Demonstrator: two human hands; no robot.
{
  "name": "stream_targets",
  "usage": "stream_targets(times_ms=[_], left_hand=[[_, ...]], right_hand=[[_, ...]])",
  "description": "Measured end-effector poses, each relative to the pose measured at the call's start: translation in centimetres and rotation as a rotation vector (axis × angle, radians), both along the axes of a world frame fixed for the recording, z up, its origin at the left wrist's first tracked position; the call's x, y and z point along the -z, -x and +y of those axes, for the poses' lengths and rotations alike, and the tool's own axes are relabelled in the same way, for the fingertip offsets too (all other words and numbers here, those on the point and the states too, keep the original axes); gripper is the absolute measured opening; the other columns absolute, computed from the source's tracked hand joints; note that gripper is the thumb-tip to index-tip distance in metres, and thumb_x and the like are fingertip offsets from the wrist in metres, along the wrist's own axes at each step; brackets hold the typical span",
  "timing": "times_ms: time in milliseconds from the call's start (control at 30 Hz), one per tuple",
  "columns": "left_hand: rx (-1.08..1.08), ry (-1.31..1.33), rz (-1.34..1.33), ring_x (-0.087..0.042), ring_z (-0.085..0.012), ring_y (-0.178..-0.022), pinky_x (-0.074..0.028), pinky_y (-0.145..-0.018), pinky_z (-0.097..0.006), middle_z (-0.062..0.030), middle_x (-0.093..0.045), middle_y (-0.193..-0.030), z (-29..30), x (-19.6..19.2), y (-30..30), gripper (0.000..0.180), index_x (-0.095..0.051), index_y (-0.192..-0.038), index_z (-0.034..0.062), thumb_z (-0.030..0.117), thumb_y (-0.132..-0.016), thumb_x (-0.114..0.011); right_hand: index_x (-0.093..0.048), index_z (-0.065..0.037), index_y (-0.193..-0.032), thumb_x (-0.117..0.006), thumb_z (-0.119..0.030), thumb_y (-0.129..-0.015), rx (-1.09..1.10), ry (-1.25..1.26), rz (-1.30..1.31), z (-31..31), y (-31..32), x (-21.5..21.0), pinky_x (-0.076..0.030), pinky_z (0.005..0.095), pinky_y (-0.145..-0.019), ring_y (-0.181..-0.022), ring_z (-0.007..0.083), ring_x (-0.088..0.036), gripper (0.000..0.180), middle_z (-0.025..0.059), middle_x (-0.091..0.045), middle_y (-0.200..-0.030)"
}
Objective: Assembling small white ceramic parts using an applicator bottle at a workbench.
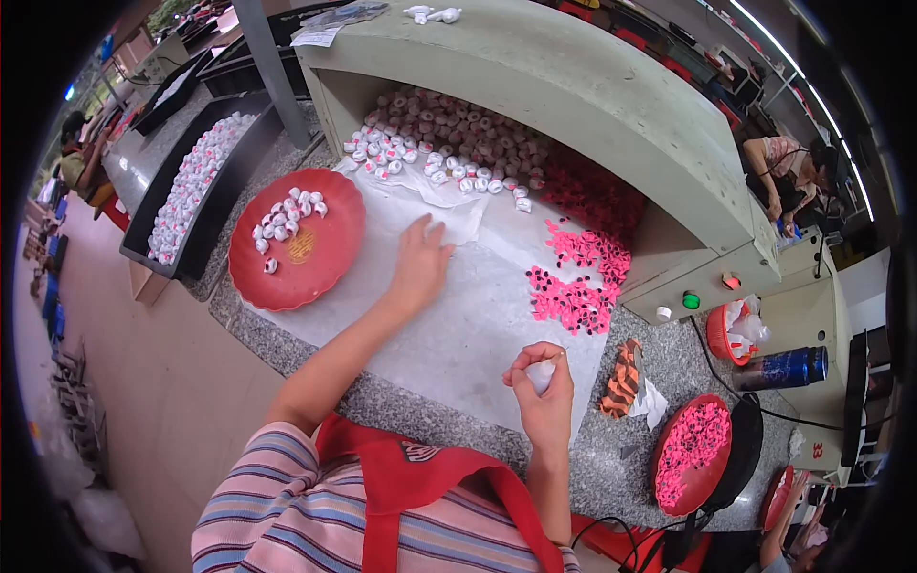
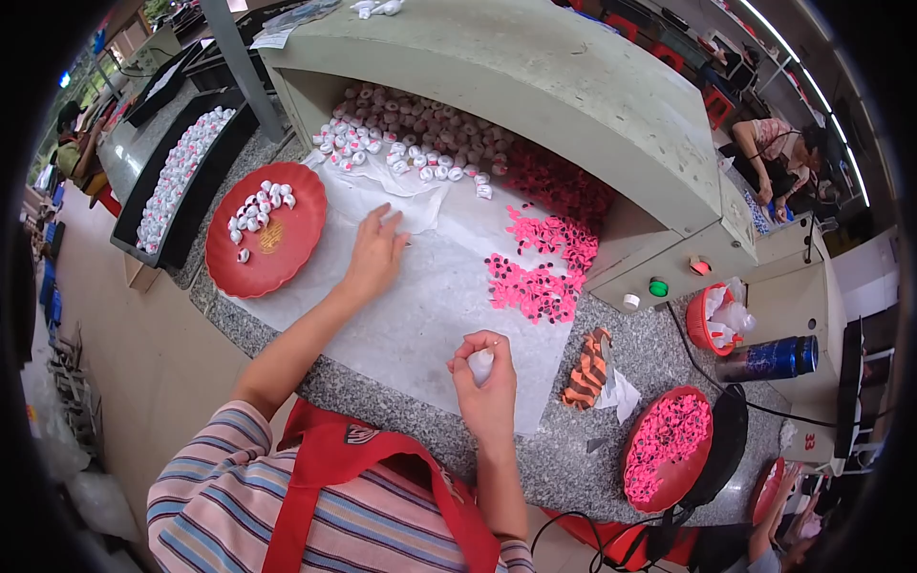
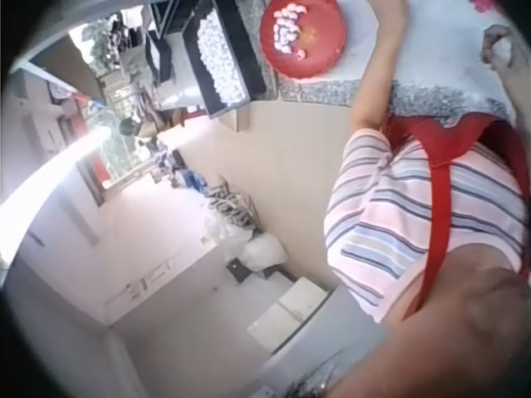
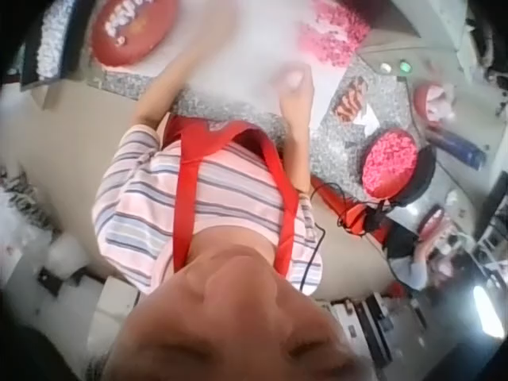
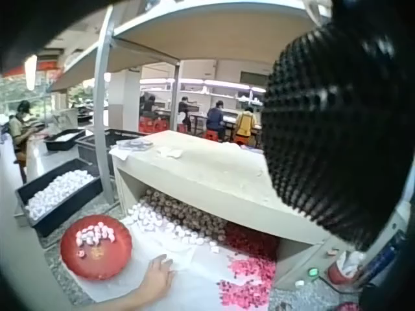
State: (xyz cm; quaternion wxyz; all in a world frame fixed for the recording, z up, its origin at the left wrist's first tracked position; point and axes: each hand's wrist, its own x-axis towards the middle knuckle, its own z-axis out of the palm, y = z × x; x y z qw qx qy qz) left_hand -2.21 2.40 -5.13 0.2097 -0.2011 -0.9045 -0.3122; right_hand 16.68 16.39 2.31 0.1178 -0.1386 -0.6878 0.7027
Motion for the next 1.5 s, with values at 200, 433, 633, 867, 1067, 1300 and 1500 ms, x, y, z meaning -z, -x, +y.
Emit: stream_targets(times_ms=[200,433,633,867,1067,1300,1500], left_hand=[[0.121,-0.069,-0.040,-0.054,-0.0304,-0.090,-0.044,-0.076,-0.036,-0.0174,-0.054,-0.101,0.1,0.0,0.7,0.023,-0.059,-0.098,0.0012,0.008,-0.076,-0.058],[0.161,-0.009,-0.378,-0.062,-0.0242,-0.071,-0.049,-0.067,-0.032,-0.0148,-0.059,-0.098,-0.2,-2.5,4.0,0.025,-0.061,-0.097,0.0019,0.009,-0.073,-0.063],[0.641,-1.267,-1.295,-0.061,-0.0211,-0.083,-0.051,-0.073,-0.027,-0.0155,-0.057,-0.105,1.2,-7.3,-4.4,0.033,-0.048,-0.115,-0.0011,0.006,-0.083,-0.052],[0.881,-1.413,-1.661,-0.059,-0.0230,-0.091,-0.050,-0.079,-0.024,-0.0182,-0.053,-0.110,2.0,-8.3,-8.4,0.036,-0.044,-0.119,-0.0020,0.003,-0.084,-0.050],[0.845,-1.409,-1.595,-0.059,-0.0237,-0.092,-0.051,-0.077,-0.025,-0.0170,-0.055,-0.106,2.2,-7.8,-9.2,0.035,-0.045,-0.117,-0.0029,0.006,-0.084,-0.051],[0.826,-1.378,-1.654,-0.059,-0.0242,-0.092,-0.051,-0.077,-0.028,-0.0150,-0.055,-0.106,2.3,-9.0,-10.1,0.032,-0.049,-0.113,-0.0025,0.002,-0.081,-0.054],[0.705,-1.058,-1.070,-0.056,-0.0207,-0.095,-0.049,-0.080,-0.028,-0.0147,-0.052,-0.109,2.5,-10.8,-10.8,0.033,-0.051,-0.107,-0.0037,-0.007,-0.075,-0.056]], right_hand=[[-0.043,-0.003,-0.099,-0.050,0.009,-0.074,0.096,0.023,-0.036,0.5,-0.1,0.1,-0.047,0.0238,-0.066,-0.072,0.0121,-0.054,0.029,0.0047,-0.050,-0.084],[-0.040,-0.003,-0.106,-0.053,0.010,-0.073,0.100,-0.238,0.048,0.7,-0.5,1.0,-0.045,0.0231,-0.068,-0.078,0.0118,-0.053,0.038,0.0039,-0.049,-0.083],[-0.039,0.000,-0.109,-0.057,0.006,-0.073,0.230,0.165,0.133,1.0,-0.9,-2.3,-0.050,0.0270,-0.065,-0.077,0.0199,-0.061,0.041,0.0153,-0.057,-0.089],[-0.046,0.003,-0.104,-0.057,-0.011,-0.077,0.373,0.082,0.230,0.7,-1.8,-4.2,-0.039,0.0196,-0.047,-0.054,0.0106,-0.050,0.032,0.0099,-0.056,-0.073],[-0.046,0.004,-0.103,-0.056,-0.016,-0.079,0.465,0.120,0.280,0.4,-2.1,-4.7,-0.029,0.0198,-0.041,-0.046,0.0066,-0.038,0.033,0.0028,-0.047,-0.063],[-0.048,0.002,-0.103,-0.056,-0.009,-0.077,0.353,0.358,0.319,0.0,-1.0,-5.7,-0.033,0.0190,-0.046,-0.051,0.0066,-0.042,0.029,0.0041,-0.051,-0.072],[-0.052,0.002,-0.099,-0.061,-0.005,-0.071,0.467,-0.073,0.342,-0.2,-2.9,-5.5,-0.042,0.0206,-0.058,-0.063,0.0092,-0.052,0.030,0.0063,-0.055,-0.081]])
